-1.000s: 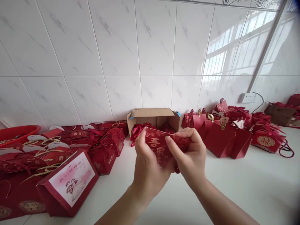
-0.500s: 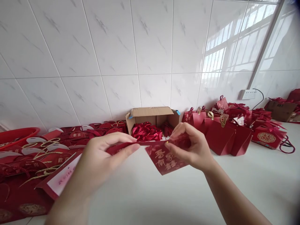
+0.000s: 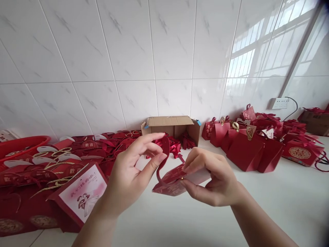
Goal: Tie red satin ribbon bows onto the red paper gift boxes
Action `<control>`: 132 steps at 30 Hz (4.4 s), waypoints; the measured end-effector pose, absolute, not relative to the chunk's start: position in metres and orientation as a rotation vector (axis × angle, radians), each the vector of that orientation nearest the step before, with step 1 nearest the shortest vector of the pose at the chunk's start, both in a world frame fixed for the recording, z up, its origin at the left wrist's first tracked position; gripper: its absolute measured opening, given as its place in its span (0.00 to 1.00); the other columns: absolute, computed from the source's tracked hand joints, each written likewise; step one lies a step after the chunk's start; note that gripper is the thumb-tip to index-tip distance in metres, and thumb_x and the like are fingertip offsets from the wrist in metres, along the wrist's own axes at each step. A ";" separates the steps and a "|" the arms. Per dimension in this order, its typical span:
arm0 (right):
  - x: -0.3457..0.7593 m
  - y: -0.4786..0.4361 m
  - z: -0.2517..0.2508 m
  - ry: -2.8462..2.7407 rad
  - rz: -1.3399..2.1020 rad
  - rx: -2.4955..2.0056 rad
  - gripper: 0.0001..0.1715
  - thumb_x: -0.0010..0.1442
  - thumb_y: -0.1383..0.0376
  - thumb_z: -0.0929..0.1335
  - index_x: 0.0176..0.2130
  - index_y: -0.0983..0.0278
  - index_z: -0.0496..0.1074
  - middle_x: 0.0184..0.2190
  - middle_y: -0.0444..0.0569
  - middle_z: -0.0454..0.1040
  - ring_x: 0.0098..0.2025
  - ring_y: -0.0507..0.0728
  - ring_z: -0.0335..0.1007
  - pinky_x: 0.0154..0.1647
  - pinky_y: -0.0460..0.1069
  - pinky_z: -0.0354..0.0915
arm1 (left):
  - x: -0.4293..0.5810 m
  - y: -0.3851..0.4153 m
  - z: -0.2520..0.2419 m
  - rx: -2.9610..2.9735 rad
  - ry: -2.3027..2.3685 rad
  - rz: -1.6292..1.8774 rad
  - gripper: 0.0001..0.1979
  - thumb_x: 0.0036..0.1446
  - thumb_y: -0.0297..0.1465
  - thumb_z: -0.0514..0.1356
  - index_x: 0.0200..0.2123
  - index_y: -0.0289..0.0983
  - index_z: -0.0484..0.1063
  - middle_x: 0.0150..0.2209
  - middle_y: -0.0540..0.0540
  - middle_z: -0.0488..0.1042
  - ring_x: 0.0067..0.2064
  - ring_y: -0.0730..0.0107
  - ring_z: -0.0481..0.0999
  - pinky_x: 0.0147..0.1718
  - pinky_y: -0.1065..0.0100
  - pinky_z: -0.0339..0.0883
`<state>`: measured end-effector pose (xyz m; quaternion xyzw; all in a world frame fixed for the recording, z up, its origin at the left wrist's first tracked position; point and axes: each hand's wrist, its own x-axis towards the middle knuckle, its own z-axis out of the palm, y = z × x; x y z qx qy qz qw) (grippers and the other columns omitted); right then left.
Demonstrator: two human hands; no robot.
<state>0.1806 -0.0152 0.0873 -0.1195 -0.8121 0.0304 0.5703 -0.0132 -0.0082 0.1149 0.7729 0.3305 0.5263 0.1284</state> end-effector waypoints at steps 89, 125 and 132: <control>0.294 0.057 0.068 -0.886 -0.193 -1.436 0.20 0.50 0.61 0.68 0.44 0.66 0.69 0.46 0.59 0.68 0.46 0.63 0.68 0.46 0.58 0.64 | -0.017 0.003 0.120 1.843 1.089 1.596 0.21 0.50 0.36 0.64 0.47 0.41 0.65 0.52 0.42 0.70 0.57 0.55 0.66 0.55 0.52 0.61; 0.202 0.049 0.053 -1.311 1.579 -0.550 0.09 0.46 0.66 0.76 0.32 0.60 0.79 0.29 0.46 0.78 0.34 0.52 0.75 0.42 0.49 0.68 | -0.007 0.017 0.104 2.203 1.134 1.112 0.11 0.57 0.39 0.58 0.41 0.43 0.75 0.41 0.49 0.78 0.44 0.64 0.75 0.45 0.65 0.68; 0.190 0.027 0.065 -1.380 1.555 -0.393 0.05 0.49 0.68 0.75 0.30 0.59 0.79 0.26 0.42 0.77 0.31 0.48 0.73 0.32 0.44 0.66 | 0.001 0.005 0.101 2.241 0.988 1.256 0.08 0.55 0.37 0.61 0.38 0.45 0.77 0.37 0.52 0.80 0.41 0.67 0.77 0.42 0.67 0.71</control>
